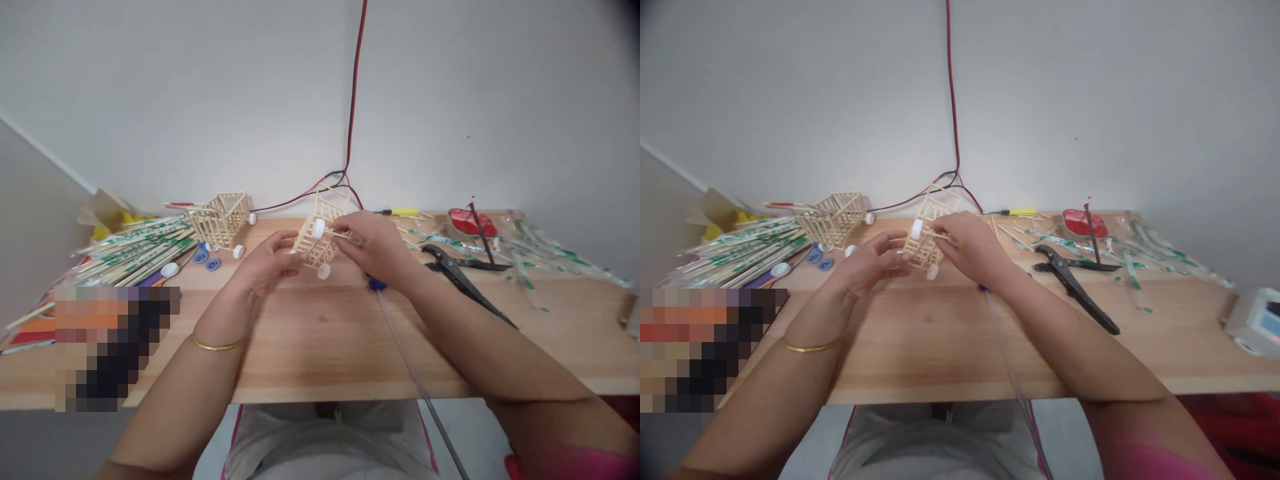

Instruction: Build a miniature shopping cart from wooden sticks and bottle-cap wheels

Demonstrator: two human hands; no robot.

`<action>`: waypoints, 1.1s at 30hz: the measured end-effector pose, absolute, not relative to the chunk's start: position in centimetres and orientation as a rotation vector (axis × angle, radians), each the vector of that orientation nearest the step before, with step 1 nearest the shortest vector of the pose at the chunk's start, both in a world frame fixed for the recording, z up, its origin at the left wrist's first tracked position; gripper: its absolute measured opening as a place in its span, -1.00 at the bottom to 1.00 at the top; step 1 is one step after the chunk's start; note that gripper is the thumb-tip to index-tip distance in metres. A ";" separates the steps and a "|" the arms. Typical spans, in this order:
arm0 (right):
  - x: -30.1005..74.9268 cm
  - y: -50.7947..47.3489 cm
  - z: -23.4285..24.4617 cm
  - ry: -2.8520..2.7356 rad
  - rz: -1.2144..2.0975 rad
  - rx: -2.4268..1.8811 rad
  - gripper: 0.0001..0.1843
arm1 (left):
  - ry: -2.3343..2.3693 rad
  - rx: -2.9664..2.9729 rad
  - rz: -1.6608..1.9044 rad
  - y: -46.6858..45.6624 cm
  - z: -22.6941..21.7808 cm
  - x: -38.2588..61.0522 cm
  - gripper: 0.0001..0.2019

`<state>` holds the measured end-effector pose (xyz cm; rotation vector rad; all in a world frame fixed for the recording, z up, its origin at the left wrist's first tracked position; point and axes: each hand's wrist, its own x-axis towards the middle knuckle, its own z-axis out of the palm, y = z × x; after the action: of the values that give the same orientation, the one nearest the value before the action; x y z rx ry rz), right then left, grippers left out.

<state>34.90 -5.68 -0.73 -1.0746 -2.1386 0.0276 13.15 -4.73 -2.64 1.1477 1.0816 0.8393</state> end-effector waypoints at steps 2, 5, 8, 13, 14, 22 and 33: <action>35.0 -5.6 -0.8 -2.106 0.056 -1.075 -0.86 | 1.144 1.206 0.866 -5.0 -2.8 13.8 -0.43; 35.0 -5.4 -0.9 -2.061 0.074 -1.074 -0.84 | 1.212 1.324 0.917 -5.3 -3.1 14.6 -0.52; 35.0 -5.2 -1.0 -2.059 0.063 -1.065 -0.85 | 1.264 1.436 0.938 -5.5 -3.6 15.1 -0.61; 34.8 -5.1 -1.0 -2.078 0.033 -1.033 -0.85 | 1.416 1.640 0.994 -5.3 -4.4 15.1 -0.68; 34.7 -5.1 -1.0 -2.073 0.032 -1.037 -0.85 | 1.441 1.680 0.997 -5.2 -4.6 15.0 -0.69; 34.6 -5.2 -0.9 -2.059 0.116 -1.035 -0.68 | 1.527 1.812 0.984 -4.7 -5.8 14.5 -0.64; 34.8 -5.0 -1.1 -2.052 0.121 -1.059 -0.55 | 1.581 1.938 1.024 -4.6 -5.9 14.6 -0.70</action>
<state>34.76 -5.00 -1.14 -1.0592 -2.0517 0.1206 14.64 -4.57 -5.87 1.9380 1.5812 1.0244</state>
